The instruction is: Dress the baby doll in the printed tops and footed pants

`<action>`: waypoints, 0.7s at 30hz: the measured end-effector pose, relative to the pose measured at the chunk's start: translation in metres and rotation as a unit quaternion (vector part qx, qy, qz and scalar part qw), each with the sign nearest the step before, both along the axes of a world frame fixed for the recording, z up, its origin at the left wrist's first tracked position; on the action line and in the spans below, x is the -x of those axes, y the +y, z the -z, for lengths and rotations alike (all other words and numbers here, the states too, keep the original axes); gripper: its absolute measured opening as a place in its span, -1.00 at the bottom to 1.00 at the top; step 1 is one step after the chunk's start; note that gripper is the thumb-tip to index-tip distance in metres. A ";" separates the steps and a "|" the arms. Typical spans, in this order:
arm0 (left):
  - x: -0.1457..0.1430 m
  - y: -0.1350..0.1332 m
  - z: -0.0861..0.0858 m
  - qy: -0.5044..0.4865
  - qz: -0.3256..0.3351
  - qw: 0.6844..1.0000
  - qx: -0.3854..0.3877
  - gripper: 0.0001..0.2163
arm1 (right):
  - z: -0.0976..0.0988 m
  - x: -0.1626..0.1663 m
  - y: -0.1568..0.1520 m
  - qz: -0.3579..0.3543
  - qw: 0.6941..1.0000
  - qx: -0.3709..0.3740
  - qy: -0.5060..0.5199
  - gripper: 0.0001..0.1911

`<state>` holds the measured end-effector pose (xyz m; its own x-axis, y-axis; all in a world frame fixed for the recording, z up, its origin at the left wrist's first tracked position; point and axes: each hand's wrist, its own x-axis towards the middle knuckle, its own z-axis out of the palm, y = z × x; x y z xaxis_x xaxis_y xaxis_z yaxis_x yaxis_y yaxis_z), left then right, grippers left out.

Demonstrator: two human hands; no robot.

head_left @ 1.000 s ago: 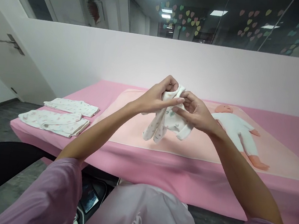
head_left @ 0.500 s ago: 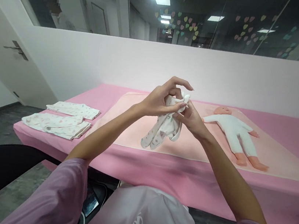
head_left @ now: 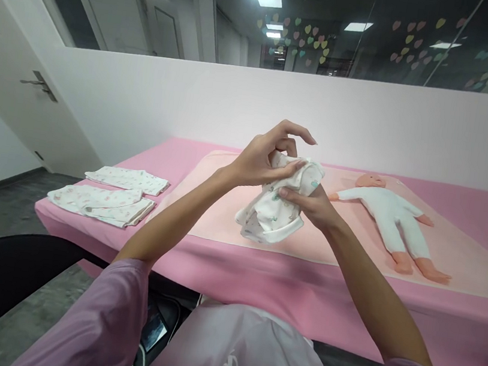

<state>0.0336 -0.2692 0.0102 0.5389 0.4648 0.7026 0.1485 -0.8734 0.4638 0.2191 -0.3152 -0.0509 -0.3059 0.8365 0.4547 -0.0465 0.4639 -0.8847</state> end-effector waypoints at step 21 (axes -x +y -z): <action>0.018 -0.009 0.064 -0.022 0.046 0.961 0.273 -0.58 | -0.003 0.006 0.021 0.133 0.990 -0.045 -0.024 -0.54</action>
